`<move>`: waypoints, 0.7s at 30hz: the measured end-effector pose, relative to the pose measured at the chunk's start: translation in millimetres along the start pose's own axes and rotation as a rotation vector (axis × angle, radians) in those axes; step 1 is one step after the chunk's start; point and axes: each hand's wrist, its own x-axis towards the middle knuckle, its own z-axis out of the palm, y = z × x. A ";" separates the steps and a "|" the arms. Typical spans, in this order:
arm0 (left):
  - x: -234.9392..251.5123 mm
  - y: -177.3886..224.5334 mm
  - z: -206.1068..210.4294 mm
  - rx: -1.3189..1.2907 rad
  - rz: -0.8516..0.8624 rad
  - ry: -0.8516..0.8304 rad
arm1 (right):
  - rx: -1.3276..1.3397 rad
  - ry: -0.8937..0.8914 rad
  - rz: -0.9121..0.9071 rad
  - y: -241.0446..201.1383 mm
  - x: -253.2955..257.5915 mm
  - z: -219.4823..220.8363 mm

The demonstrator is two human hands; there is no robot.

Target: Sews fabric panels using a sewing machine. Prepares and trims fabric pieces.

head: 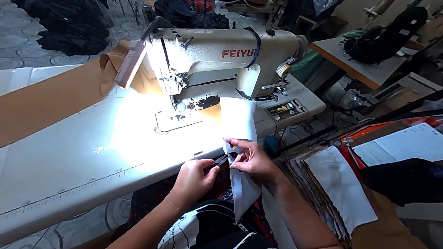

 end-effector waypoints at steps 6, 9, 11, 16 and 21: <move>6.1 2.6 5.0 0.066 0.031 0.012 | 0.000 -0.017 0.001 -2.4 1.7 1.2; 14.5 5.9 6.3 0.061 0.032 -0.034 | -0.012 -0.016 -0.034 -4.0 0.9 -0.3; 22.3 9.1 4.6 0.087 0.015 -0.101 | -0.124 0.103 -0.092 -15.9 -7.1 -11.7; 67.8 6.5 1.7 0.075 0.099 -0.020 | -0.333 0.716 -0.289 -55.5 -44.7 -60.2; 130.2 -11.4 17.5 0.170 0.297 0.212 | -0.478 0.942 -0.233 -60.7 -57.1 -70.5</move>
